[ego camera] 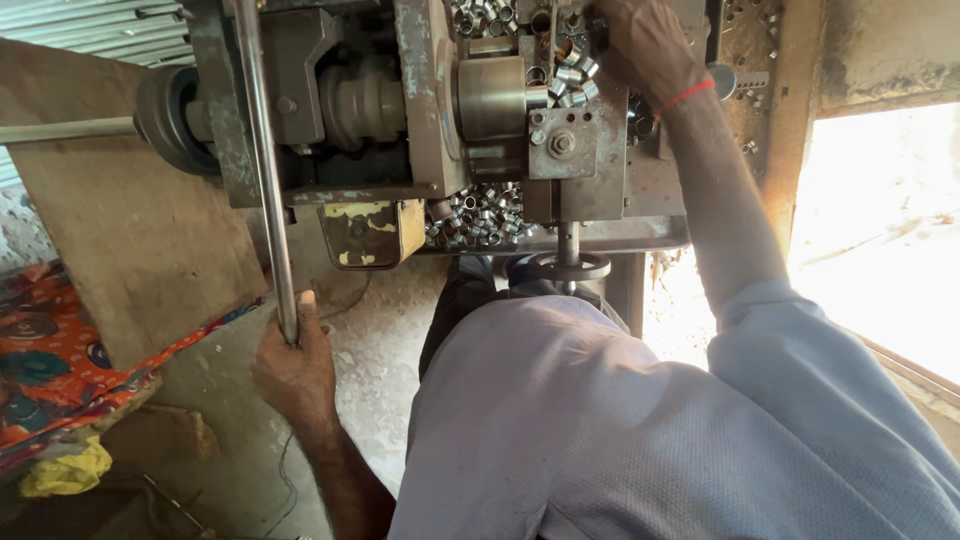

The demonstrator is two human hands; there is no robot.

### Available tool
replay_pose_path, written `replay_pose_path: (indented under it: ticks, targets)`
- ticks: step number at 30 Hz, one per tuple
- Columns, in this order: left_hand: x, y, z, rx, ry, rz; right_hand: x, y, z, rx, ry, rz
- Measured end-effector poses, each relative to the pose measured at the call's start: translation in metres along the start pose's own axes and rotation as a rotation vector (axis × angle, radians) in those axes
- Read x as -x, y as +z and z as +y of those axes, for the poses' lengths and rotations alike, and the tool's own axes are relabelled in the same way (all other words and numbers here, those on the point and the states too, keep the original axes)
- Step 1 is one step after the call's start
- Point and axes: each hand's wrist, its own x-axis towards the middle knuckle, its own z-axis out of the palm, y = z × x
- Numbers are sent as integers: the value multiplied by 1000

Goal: The person operates an industrial metalworking machine by turning a hand wheel and moving a lever to process metal cylinders while another person manages the processed parts.

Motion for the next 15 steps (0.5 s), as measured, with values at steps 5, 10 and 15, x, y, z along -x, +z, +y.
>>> replay_pose_path:
  ticks: [5,10,15]
  targets:
    - [15,19,-27,-4,-9,10,51,30,-5,-115,69,68]
    - [31,34,-48,-27,-8,2,86,35,-16,-489,190,-78]
    - [44,43,-65,-3,-5,10,107,41,-14,-309,213,-293]
